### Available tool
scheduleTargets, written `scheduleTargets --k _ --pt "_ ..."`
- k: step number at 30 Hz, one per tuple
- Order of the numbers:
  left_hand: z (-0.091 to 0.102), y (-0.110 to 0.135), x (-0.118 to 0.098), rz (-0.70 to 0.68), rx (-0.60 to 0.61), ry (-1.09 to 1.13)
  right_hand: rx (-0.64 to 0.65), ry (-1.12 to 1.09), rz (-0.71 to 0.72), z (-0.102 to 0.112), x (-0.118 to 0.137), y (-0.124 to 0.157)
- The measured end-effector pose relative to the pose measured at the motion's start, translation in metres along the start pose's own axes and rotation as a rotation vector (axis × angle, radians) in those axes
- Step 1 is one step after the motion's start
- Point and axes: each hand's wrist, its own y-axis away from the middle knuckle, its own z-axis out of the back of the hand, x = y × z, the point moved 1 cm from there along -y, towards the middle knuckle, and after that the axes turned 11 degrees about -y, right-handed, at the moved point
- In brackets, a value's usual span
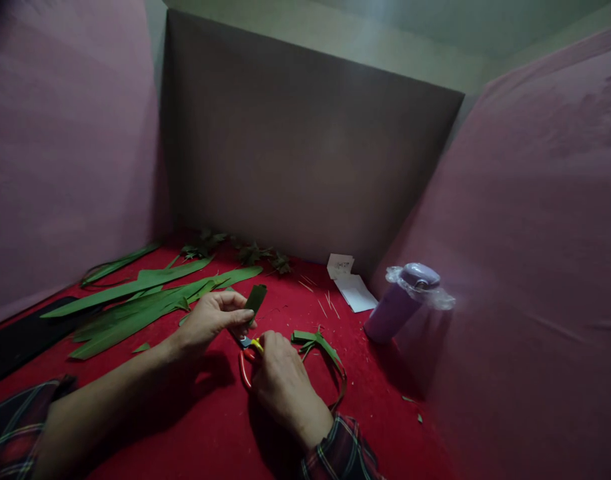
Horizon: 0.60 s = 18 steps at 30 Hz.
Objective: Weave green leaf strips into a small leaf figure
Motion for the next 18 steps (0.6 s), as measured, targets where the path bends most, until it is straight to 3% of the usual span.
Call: scheduleTargets --k 4,7,9,11,18 --pt "0.004 -0.003 -0.001 -0.006 0.055 -0.006 -0.203 -0.216 -0.112 0.007 -0.011 -0.005" --pt "0.016 -0.009 0.0 0.013 0.101 -0.019 -0.305 -0.592 -0.258 0.017 -0.02 -0.01" --pt "0.026 -0.014 0.0 0.025 0.135 -0.016 -0.257 -0.857 -0.328 0.024 -0.021 -0.012" --pt "0.036 -0.018 0.0 0.058 0.164 -0.052 -0.195 -0.972 -0.34 0.03 -0.018 -0.013" --pt "0.048 -0.022 0.003 0.134 0.26 -0.102 0.028 -1.0 -0.374 0.032 -0.004 -0.006"
